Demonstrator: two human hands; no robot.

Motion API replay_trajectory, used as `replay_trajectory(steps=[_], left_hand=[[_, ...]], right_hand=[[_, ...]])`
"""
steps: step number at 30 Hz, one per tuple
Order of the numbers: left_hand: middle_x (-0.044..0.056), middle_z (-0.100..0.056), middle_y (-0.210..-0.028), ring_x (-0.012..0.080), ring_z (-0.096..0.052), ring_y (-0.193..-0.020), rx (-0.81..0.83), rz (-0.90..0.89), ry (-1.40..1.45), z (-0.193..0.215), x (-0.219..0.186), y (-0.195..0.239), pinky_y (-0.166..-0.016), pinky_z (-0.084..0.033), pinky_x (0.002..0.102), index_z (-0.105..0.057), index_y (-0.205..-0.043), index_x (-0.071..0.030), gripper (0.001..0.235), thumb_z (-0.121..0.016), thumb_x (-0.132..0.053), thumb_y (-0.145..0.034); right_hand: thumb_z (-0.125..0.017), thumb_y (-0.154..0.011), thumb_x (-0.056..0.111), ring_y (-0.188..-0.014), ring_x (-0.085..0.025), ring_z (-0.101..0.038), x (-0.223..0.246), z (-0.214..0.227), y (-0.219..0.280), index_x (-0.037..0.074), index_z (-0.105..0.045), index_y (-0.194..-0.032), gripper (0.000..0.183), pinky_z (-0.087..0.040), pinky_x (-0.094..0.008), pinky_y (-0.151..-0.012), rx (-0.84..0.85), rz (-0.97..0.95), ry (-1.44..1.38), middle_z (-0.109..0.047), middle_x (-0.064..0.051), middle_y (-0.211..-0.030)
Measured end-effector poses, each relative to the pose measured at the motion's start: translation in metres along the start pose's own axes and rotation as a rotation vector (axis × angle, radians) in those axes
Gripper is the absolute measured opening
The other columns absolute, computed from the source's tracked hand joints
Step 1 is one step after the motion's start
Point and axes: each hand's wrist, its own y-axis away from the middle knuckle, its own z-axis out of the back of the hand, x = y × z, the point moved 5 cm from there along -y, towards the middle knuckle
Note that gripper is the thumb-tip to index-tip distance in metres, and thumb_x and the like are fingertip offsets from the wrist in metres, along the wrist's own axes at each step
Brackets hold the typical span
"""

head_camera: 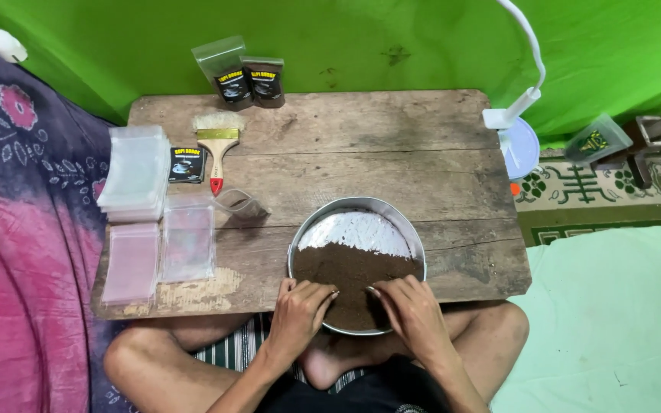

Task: The person mixes a brown powder in a metal bowl using two spoons. They stir the powder continuously while sitting cross-legged on the floor.

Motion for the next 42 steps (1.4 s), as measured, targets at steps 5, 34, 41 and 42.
replay_trajectory(steps=[5,34,41,42], left_hand=[[-0.001,-0.080,-0.098,0.0097,-0.068,-0.076,-0.116,-0.007,0.012,0.026,-0.013,-0.003,-0.082,-0.043,0.030,-0.078,-0.101,-0.011,0.021,-0.076,-0.006,-0.081],[0.002,-0.073,-0.080,0.0201,-0.070,-0.076,0.111,-0.004,0.017,-0.017,0.021,0.001,-0.084,-0.042,0.039,-0.075,-0.102,-0.018,0.012,-0.064,-0.019,-0.096],[-0.001,-0.074,-0.081,0.0186,-0.071,-0.076,-0.039,0.028,0.050,0.011,0.029,-0.015,-0.082,-0.044,0.037,-0.075,-0.103,-0.020,0.011,-0.066,-0.022,-0.098],[-0.001,-0.074,-0.082,0.0192,-0.071,-0.077,-0.070,0.025,0.058,0.011,0.033,-0.016,-0.082,-0.043,0.037,-0.075,-0.103,-0.020,0.010,-0.067,-0.022,-0.097]], right_hand=[[-0.067,-0.092,0.017,-0.073,-0.016,-0.056,0.003,-0.014,0.003,0.009,-0.073,-0.104,0.015,-0.045,-0.030,-0.070,0.079,-0.008,-0.018,-0.070,0.000,-0.089],[-0.065,-0.100,0.019,-0.080,-0.023,-0.065,-0.003,0.000,-0.011,0.017,-0.077,-0.103,0.013,-0.049,-0.031,-0.072,-0.120,-0.116,-0.106,-0.076,0.001,-0.089],[-0.067,-0.099,0.020,-0.079,-0.022,-0.065,-0.013,-0.018,-0.012,0.016,-0.077,-0.100,0.011,-0.050,-0.032,-0.071,-0.067,-0.101,-0.071,-0.075,0.001,-0.085],[-0.066,-0.100,0.019,-0.081,-0.024,-0.066,-0.018,-0.014,-0.010,0.015,-0.076,-0.101,0.011,-0.050,-0.033,-0.071,-0.087,-0.128,-0.097,-0.076,0.000,-0.089]])
